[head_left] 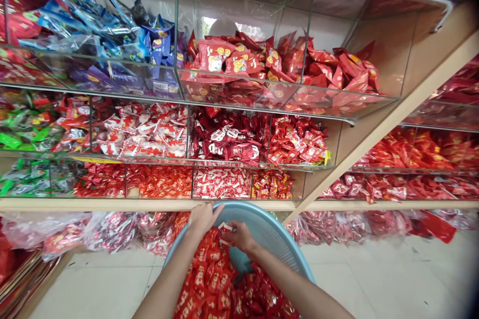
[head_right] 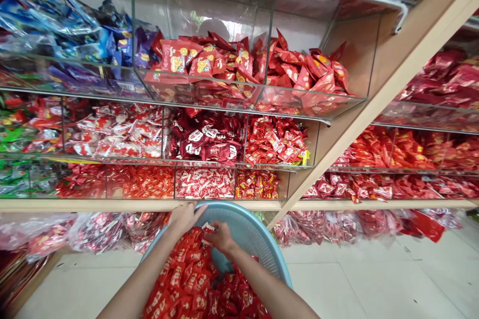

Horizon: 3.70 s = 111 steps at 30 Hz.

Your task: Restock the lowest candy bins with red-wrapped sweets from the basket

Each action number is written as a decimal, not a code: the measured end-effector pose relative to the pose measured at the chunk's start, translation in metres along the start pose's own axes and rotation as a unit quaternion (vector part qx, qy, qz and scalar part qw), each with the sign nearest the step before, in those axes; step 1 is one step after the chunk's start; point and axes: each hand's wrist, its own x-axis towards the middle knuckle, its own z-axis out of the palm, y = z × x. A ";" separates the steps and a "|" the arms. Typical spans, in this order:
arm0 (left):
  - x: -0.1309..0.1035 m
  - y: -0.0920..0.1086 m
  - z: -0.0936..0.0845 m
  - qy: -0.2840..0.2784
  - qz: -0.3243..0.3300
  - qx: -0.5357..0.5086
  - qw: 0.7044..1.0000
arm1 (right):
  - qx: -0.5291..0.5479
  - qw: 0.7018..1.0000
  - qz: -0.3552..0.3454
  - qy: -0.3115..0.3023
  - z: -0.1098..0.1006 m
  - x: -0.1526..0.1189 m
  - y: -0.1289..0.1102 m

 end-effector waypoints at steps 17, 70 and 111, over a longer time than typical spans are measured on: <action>0.000 0.001 0.001 -0.006 -0.009 -0.011 1.000 | -0.047 0.994 -0.083 0.044 -0.014 -0.001 0.009; 0.002 -0.005 0.007 0.004 0.015 -0.004 1.000 | -0.621 0.772 -0.062 0.120 -0.028 0.060 -0.130; 0.000 0.000 0.000 -0.016 -0.007 -0.007 1.000 | -0.186 0.970 -0.155 0.008 -0.052 0.032 -0.142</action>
